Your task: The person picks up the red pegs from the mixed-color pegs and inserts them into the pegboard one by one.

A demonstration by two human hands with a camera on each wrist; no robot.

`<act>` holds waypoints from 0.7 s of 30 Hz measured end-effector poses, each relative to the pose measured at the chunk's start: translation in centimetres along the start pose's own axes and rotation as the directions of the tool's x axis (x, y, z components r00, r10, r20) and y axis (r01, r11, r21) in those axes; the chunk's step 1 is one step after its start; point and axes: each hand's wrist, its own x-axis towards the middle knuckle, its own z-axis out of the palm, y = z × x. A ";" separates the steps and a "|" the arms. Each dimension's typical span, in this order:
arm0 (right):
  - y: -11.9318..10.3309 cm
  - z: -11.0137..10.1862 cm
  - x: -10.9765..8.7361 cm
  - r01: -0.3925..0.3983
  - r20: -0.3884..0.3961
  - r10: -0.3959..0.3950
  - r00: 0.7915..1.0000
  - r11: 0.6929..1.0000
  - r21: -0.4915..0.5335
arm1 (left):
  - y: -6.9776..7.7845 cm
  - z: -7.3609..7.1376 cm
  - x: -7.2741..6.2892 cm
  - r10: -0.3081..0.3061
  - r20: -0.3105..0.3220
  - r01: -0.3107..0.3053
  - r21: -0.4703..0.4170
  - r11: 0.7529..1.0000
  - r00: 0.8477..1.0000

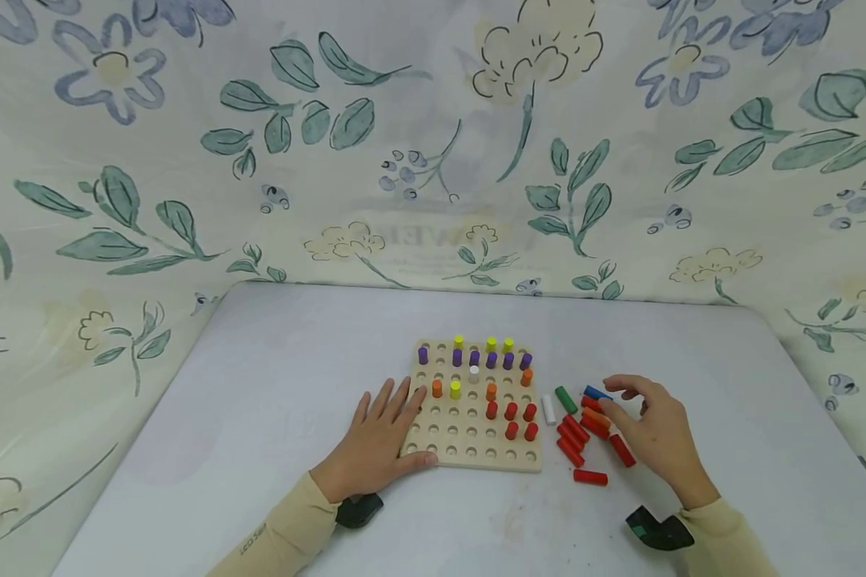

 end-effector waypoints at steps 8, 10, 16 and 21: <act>0.8 -0.1 0.3 -0.027 0.035 0.027 0.999 1.000 -0.015 | 0.1 -0.2 -0.1 -0.002 0.005 0.002 -0.020 1.000 1.000; 1.0 0.1 0.5 -0.035 0.045 0.035 0.998 0.999 -0.016 | 0.0 -0.2 -0.1 0.001 -0.002 -0.001 -0.016 1.000 1.000; 1.7 1.0 0.7 -0.066 0.092 0.067 0.994 0.998 -0.012 | -0.1 -0.2 -0.1 0.003 -0.009 -0.003 -0.015 1.000 1.000; 2.3 1.5 0.6 -0.055 0.093 0.057 0.994 0.998 -0.030 | -0.1 -0.1 0.0 0.006 -0.001 -0.006 -0.009 1.000 1.000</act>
